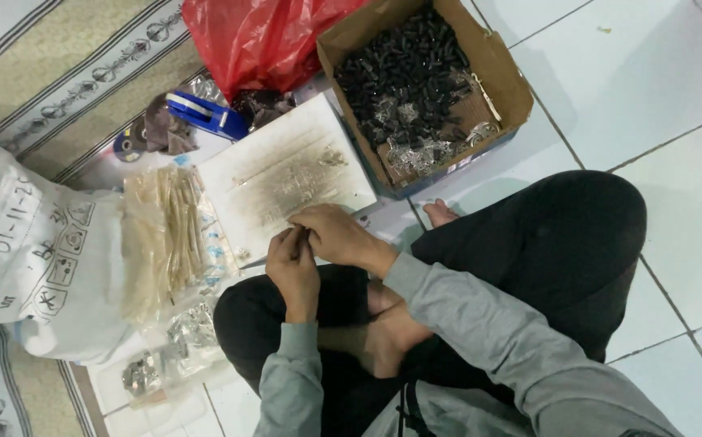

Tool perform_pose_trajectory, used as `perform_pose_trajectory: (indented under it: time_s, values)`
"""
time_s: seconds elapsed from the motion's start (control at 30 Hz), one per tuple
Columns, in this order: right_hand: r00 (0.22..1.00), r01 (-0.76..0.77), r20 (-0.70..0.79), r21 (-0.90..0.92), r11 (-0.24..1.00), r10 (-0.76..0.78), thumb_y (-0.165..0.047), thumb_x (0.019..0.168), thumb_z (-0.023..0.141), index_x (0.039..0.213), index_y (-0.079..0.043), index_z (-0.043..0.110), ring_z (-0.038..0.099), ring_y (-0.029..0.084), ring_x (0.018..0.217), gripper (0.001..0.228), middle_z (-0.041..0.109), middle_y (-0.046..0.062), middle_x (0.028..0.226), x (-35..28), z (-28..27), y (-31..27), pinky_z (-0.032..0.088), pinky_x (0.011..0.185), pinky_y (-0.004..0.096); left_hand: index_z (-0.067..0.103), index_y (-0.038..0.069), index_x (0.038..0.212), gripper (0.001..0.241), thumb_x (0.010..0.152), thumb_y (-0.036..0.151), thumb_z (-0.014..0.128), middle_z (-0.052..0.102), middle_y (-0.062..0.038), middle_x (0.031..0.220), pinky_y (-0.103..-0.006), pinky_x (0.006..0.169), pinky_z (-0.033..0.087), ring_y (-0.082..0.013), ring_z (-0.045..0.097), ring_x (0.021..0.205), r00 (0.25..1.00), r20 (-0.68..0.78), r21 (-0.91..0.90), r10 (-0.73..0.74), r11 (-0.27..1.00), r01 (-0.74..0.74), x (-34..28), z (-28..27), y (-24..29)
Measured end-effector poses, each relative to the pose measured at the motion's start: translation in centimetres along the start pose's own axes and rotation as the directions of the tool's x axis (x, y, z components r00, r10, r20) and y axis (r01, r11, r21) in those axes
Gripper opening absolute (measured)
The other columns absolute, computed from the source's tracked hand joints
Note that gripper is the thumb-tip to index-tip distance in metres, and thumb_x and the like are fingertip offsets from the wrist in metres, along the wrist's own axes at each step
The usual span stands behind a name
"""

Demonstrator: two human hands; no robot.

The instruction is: Sorting and bagging small metal components from a cardboard box while sitting on the floor.

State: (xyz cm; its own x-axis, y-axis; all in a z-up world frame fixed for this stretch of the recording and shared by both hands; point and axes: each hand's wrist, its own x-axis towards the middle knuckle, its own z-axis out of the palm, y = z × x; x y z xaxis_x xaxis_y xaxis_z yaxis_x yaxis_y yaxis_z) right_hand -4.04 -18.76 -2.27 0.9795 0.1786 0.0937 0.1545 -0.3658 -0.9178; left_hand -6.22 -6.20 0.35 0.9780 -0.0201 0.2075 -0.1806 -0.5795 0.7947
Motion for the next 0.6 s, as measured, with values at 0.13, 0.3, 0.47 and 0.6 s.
perform_pose_trajectory:
  time_s: [0.13, 0.3, 0.47, 0.6]
  values:
    - [0.995, -0.072, -0.064, 0.064, 0.995, 0.076, -0.006, 0.092, 0.055, 0.130, -0.009, 0.070, 0.071, 0.035, 0.111, 0.041, 0.076, 0.014, 0.116, 0.6, -4.0, 1.9, 0.059, 0.093, 0.043, 0.073, -0.002, 0.112, 0.018, 0.096, 0.006, 0.073, 0.074, -0.017, 0.089, -0.0280, 0.052, 0.051, -0.0186, 0.066, 0.069, 0.978, -0.035, -0.358, -0.205, 0.917, 0.179, 1.9, 4.2, 0.8]
    - [0.959, -0.280, -0.011, -0.203, 0.938, 0.284, -0.012, 0.089, 0.067, 0.106, -0.012, 0.078, 0.074, 0.035, 0.099, 0.020, 0.077, 0.015, 0.101, 1.7, -11.7, 3.6, 0.062, 0.080, 0.046, 0.080, 0.008, 0.104, 0.013, 0.098, 0.017, 0.072, 0.078, -0.013, 0.087, -0.0337, 0.063, 0.061, -0.0274, 0.077, 0.083, 0.996, 0.071, -0.195, 0.055, 0.980, -0.040, 4.6, 7.5, 3.6]
    - [0.933, -0.332, -0.020, -0.437, 0.836, 0.360, -0.011, 0.089, 0.066, 0.105, -0.014, 0.080, 0.076, 0.035, 0.095, 0.021, 0.078, 0.013, 0.100, 1.2, -17.2, 11.7, 0.062, 0.078, 0.046, 0.076, 0.009, 0.099, 0.008, 0.094, 0.011, 0.071, 0.072, -0.007, 0.084, -0.0320, 0.075, 0.057, -0.0222, 0.071, 0.086, 0.889, 0.179, 0.093, 0.422, 0.892, -0.442, 6.7, 11.4, 5.8]
    - [0.792, -0.456, 0.105, -0.555, 0.696, 0.602, -0.002, 0.084, 0.064, 0.115, -0.001, 0.077, 0.073, 0.042, 0.101, 0.033, 0.075, 0.025, 0.110, 0.9, -16.8, 17.8, 0.063, 0.081, 0.051, 0.075, 0.002, 0.088, 0.006, 0.083, 0.001, 0.072, 0.070, -0.014, 0.078, -0.0434, 0.091, 0.052, -0.0293, 0.068, 0.085, 0.750, 0.401, 0.199, 0.526, 0.749, -0.631, 7.9, 14.2, 6.8]
